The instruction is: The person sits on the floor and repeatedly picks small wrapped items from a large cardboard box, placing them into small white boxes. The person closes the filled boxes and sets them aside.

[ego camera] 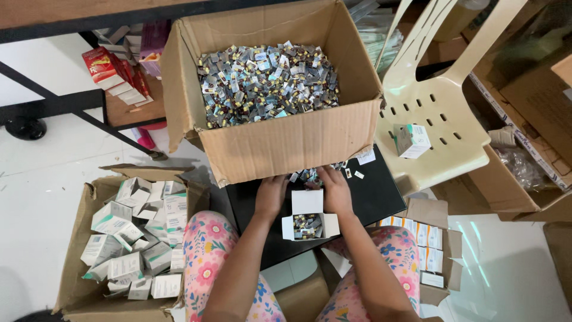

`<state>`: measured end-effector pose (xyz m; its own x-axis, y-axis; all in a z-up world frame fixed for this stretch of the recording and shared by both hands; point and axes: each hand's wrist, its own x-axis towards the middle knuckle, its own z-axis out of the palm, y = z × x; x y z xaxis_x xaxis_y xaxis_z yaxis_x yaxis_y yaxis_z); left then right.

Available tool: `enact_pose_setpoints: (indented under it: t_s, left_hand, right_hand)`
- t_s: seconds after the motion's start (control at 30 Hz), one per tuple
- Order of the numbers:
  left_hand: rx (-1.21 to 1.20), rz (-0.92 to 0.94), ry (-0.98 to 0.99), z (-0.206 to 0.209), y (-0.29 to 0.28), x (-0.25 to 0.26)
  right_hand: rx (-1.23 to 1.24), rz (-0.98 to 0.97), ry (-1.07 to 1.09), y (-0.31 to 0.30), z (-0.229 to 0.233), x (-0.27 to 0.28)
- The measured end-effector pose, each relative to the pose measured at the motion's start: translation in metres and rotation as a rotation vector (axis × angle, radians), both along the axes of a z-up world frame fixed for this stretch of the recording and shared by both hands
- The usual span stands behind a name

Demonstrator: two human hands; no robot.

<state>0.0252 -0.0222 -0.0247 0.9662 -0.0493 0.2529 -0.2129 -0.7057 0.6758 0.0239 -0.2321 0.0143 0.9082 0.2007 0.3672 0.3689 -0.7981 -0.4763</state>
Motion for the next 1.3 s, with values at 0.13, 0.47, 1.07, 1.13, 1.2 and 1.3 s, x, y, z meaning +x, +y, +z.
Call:
enact_pose_setpoints:
  t_s: [0.13, 0.47, 1.07, 1.13, 1.2, 1.3]
  left_hand:
    - [-0.107, 0.066, -0.052, 0.003, 0.000, -0.002]
    - [-0.399, 0.113, 0.010, 0.047, 0.010, -0.015]
    - [-0.544, -0.136, 0.190, 0.102, 0.006, -0.058]
    - [-0.561, -0.134, 0.201, 0.098, 0.006, -0.059]
    - [-0.576, -0.133, 0.231, 0.095, 0.005, -0.059]
    - [-0.564, -0.154, 0.240, 0.093, 0.005, -0.060]
  right_hand:
    - [-0.013, 0.048, -0.021, 0.001, -0.006, 0.001]
    - [1.049, -0.235, 0.377, -0.036, -0.053, 0.008]
    - [1.123, -0.211, 0.440, -0.052, -0.022, 0.000]
    - [1.201, -0.209, 0.475, -0.055, -0.014, -0.005]
    - [1.300, -0.202, 0.537, -0.054, -0.002, -0.008]
    - [1.237, 0.006, 0.602, -0.050, 0.027, -0.024]
